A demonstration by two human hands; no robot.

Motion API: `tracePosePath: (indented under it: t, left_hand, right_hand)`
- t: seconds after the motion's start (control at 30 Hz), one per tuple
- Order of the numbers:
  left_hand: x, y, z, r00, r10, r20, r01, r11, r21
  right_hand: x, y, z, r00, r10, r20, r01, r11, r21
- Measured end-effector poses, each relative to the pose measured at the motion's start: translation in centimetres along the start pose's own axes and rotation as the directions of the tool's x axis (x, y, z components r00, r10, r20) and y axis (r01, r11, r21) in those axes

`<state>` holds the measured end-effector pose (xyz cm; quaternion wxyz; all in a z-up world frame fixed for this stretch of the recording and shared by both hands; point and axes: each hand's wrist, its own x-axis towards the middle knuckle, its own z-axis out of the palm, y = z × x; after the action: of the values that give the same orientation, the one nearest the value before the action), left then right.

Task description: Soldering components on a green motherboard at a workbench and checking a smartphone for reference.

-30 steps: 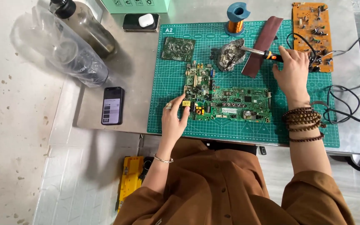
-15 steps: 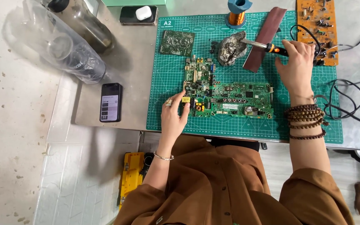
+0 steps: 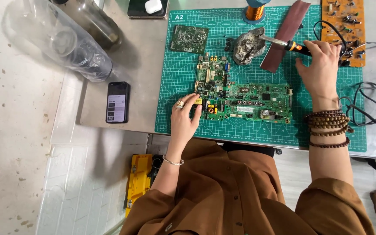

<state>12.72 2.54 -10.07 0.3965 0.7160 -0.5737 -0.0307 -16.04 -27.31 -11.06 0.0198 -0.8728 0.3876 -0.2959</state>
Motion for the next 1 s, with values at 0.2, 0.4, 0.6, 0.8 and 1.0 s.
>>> tracePosePath:
  t: [0.2, 0.4, 0.6, 0.8, 1.0]
  left_hand:
    - [0.0, 0.1, 0.1, 1.0, 0.009, -0.001, -0.009, 0.999, 0.045]
    - [0.0, 0.1, 0.2, 0.999, 0.04, -0.016, -0.039, 0.996, 0.079]
    - [-0.1, 0.1, 0.3, 0.999, 0.04, -0.013, -0.039, 0.995, 0.096]
    - [-0.1, 0.1, 0.3, 0.999, 0.049, -0.019, -0.047, 0.994, 0.098]
    - [-0.1, 0.3, 0.3, 0.998, 0.057, -0.021, -0.055, 0.993, 0.106]
  right_hand:
    - [0.2, -0.4, -0.4, 1.0, 0.006, 0.016, -0.006, 1.0, 0.003]
    - [0.5, -1.0, -0.9, 1.0, 0.024, 0.012, -0.024, 0.999, 0.034]
    - [0.5, -1.6, -1.5, 0.999, 0.033, 0.034, -0.035, 0.997, 0.063]
    - [0.4, -1.3, -1.3, 1.0, 0.016, 0.022, -0.017, 0.998, 0.065]
    - [0.3, -1.8, -1.9, 1.0, 0.013, 0.016, -0.014, 0.996, 0.093]
